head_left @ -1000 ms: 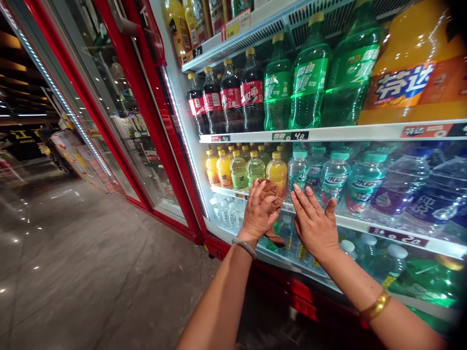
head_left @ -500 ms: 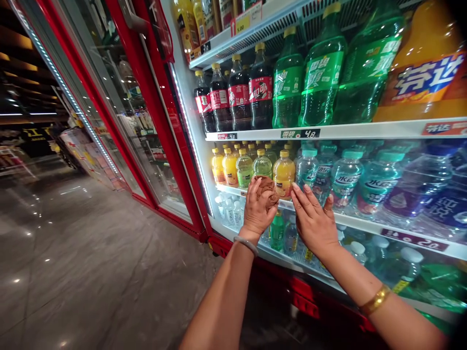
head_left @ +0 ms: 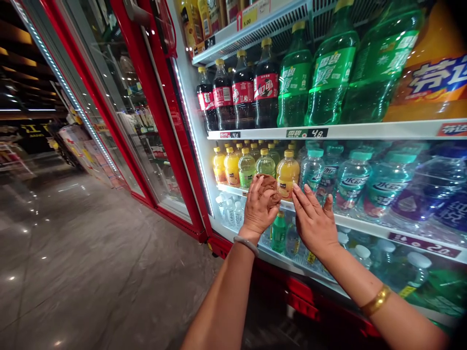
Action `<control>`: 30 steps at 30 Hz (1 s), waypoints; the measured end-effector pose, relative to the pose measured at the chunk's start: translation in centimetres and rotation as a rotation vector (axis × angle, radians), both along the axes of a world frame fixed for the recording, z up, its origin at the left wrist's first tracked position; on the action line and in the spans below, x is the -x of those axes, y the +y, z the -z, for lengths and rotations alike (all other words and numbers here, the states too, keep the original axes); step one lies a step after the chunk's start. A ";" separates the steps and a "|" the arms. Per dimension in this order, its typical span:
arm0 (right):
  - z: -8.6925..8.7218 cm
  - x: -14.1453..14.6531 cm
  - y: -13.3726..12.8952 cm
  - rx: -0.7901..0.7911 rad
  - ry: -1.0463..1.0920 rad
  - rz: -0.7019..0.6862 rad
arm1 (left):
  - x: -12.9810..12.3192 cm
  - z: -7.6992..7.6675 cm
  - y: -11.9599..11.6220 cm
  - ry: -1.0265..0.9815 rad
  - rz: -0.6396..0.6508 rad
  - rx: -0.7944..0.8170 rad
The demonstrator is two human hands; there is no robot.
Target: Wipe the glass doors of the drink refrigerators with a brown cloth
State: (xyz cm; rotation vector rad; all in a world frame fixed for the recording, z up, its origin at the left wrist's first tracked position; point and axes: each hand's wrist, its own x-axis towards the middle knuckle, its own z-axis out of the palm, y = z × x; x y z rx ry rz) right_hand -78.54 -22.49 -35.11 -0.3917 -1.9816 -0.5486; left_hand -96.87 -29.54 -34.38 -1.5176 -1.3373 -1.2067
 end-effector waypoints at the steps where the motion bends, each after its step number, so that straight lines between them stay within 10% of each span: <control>1: 0.0 0.1 0.0 0.005 0.004 -0.002 | -0.6 0.2 0.2 -0.039 0.004 -0.033; 8: -0.9 1.3 -0.3 0.007 0.051 -0.200 | -6.7 -0.1 0.9 -0.355 0.190 -0.045; 14: -1.7 3.7 -0.4 -0.006 0.085 -0.305 | -5.8 -1.2 0.6 -0.548 0.359 0.027; 30: -4.4 4.3 1.1 -0.314 -0.342 -0.238 | 2.0 1.6 0.0 -0.378 -0.158 0.187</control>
